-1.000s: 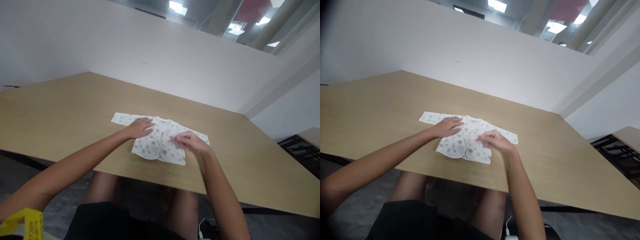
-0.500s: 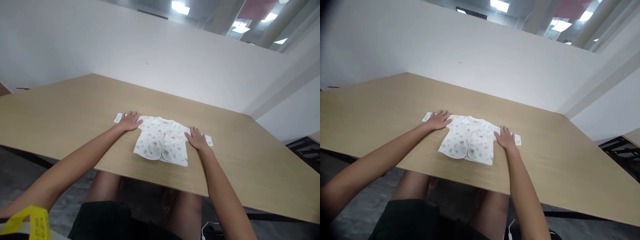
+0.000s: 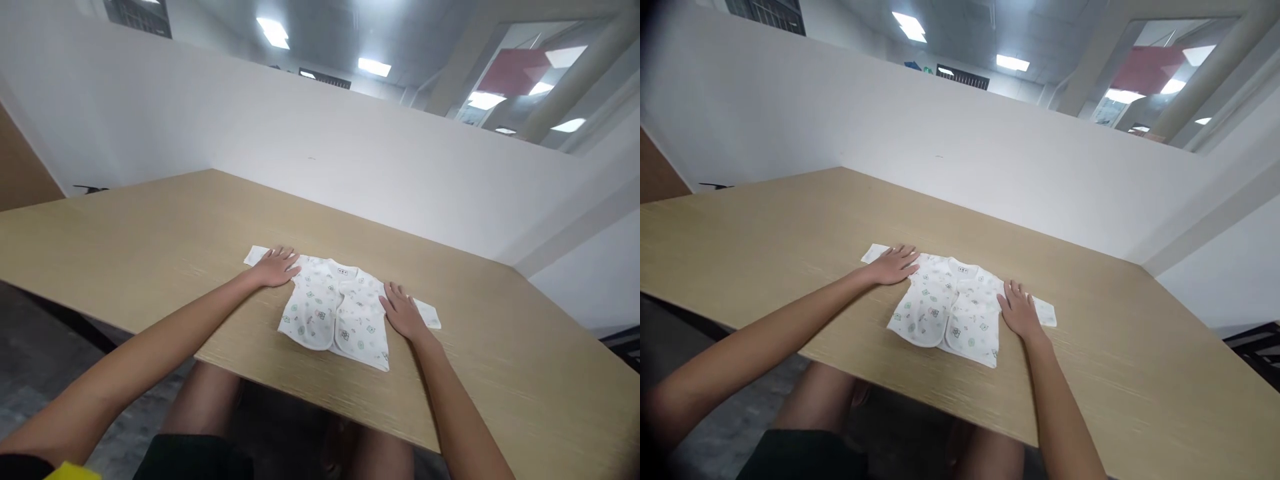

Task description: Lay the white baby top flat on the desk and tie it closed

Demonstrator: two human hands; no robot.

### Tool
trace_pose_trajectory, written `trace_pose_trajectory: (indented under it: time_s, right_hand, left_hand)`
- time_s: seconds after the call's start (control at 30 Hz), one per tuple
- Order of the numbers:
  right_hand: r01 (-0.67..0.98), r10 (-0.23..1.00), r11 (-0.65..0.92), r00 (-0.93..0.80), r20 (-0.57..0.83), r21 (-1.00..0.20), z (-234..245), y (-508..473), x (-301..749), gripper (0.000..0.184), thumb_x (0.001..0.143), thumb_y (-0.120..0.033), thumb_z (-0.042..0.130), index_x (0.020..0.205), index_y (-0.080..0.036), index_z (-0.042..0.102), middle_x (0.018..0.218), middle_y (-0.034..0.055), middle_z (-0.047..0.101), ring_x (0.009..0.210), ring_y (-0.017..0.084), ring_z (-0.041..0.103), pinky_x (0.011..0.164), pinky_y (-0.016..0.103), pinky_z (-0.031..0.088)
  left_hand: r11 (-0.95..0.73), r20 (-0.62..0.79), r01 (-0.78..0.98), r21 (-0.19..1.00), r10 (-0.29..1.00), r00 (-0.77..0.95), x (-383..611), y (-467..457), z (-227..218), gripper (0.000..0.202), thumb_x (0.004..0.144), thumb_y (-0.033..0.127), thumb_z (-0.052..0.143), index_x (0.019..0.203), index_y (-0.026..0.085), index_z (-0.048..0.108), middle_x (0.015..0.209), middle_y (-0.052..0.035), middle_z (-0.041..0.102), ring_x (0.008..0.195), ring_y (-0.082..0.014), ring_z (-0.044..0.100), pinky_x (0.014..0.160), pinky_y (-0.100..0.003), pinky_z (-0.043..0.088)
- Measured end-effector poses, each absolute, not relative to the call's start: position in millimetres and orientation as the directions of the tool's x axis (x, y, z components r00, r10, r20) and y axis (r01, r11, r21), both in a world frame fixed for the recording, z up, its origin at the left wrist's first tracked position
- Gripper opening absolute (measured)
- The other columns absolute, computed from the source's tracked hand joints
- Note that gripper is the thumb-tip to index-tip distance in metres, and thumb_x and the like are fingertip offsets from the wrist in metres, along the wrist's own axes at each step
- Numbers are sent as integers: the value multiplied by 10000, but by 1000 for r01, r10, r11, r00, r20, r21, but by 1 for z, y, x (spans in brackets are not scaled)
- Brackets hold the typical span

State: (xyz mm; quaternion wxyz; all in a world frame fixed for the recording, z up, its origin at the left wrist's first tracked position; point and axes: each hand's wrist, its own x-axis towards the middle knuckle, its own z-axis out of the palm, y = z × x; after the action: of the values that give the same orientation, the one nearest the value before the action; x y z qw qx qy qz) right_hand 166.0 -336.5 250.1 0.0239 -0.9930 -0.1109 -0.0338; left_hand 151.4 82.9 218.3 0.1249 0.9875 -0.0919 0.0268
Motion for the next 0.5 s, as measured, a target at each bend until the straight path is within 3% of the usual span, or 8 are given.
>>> trace_pose_trajectory:
  time_s: [0.1, 0.23, 0.37, 0.5]
  right_hand:
    - [83, 84, -996, 995, 48, 6, 251, -344, 168, 785, 1057, -618, 142, 1695, -170, 234, 1731, 30, 118, 1617, 248, 97, 1310, 549, 130]
    - [-73, -71, -997, 996, 60, 31, 255, -363, 173, 783, 1061, -617, 172, 1652, -119, 301, 1721, 88, 158, 1604, 282, 130, 1296, 564, 165]
    - [7, 6, -1000, 995, 102, -8, 255, -360, 173, 770, 1054, -599, 230, 1611, -86, 366, 1717, 121, 158, 1604, 329, 119, 1305, 549, 144]
    - [182, 166, -977, 977, 135, -114, 252, -336, 167, 802, 1054, -595, 221, 1661, -74, 284, 1726, 121, 109, 1622, 316, 53, 1322, 522, 99]
  left_hand:
    - [-958, 31, -186, 219, -184, 982, 153, 86, 217, 835, 1009, 701, 72, 1712, 262, 172, 1752, 9, 48, 1626, -303, 32, 1310, -513, 91]
    - [-975, 33, -106, 194, -102, 994, 161, 106, 215, 863, 1007, 693, 95, 1708, 195, 179, 1749, -73, 74, 1617, -352, 60, 1289, -551, 117]
    - [-970, 96, -111, 215, -92, 991, 162, 110, 218, 878, 1007, 667, 117, 1667, 110, 274, 1723, -143, 181, 1597, -386, 119, 1286, -546, 130]
    - [-952, 153, -191, 239, -157, 976, 153, 93, 220, 868, 1009, 655, 133, 1627, 85, 346, 1697, -137, 264, 1579, -374, 184, 1292, -514, 161]
